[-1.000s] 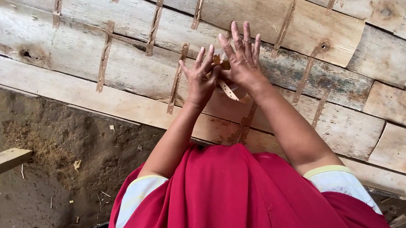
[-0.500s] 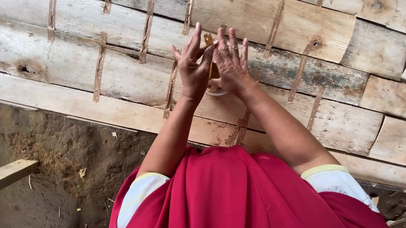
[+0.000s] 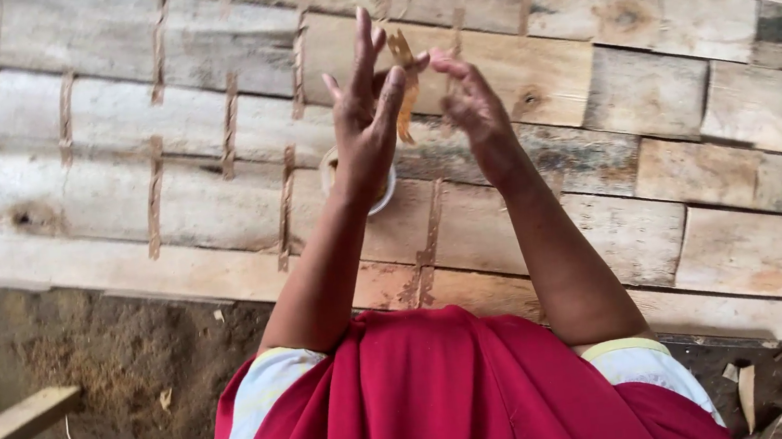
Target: Applying glue to thin wood veneer strips and attaching them to a wooden surface
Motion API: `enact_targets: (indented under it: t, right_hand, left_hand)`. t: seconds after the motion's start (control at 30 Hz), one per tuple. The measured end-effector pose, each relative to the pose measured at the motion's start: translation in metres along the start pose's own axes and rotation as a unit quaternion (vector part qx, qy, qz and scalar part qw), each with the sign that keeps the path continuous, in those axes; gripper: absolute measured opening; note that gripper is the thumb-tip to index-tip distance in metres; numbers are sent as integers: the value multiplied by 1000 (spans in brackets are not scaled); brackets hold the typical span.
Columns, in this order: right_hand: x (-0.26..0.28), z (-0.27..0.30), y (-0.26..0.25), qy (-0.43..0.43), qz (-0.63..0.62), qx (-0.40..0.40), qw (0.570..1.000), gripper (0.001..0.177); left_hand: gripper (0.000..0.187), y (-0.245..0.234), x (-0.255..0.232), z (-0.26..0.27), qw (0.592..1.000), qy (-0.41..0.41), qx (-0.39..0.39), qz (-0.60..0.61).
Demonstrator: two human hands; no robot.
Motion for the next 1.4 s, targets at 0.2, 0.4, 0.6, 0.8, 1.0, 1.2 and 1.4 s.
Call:
enact_targets:
  t: [0.2,0.4,0.6,0.8,1.0,1.2,1.4]
  right_hand:
    - [-23,27,-75,127,-108,-54,985,13]
    - [-59,45,-172,173,-78,-195,962,17]
    - [-121,17,-244,200,-36,-233,951,17]
    - [-142,-40,-318,242,-29,-269,932,17]
    - [-239,-97,-354,289,-134,-318,893,19]
    - [-299,-118,-364,245,-139,-351,893,19]
    - [-304,-132,-373,189,-141,-356,904,20]
  left_hand:
    - [63,92,22,-18,992,-51,93,65]
    - [85,180,59,-37,906,276,181,-266]
    - [88,257,111,-80,849,342,142,-378]
    - [99,249,240,-170,830,126,108,-532]
    - [75,337,277,-192,880,126,215,-403]
    - [69,369,267,-203,859,168,264,-406]
    - [72,369,280,-213,843,289,165,-422]
Point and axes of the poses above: each hand's wrist, its own z-axis away from the middle knuckle, its own y-axis out of the palm, x = y × z, the point moved 10 cm from there along -z, towards the middle knuckle, and after that the axes turned 1 degree about -x, right-handed, at the moved point
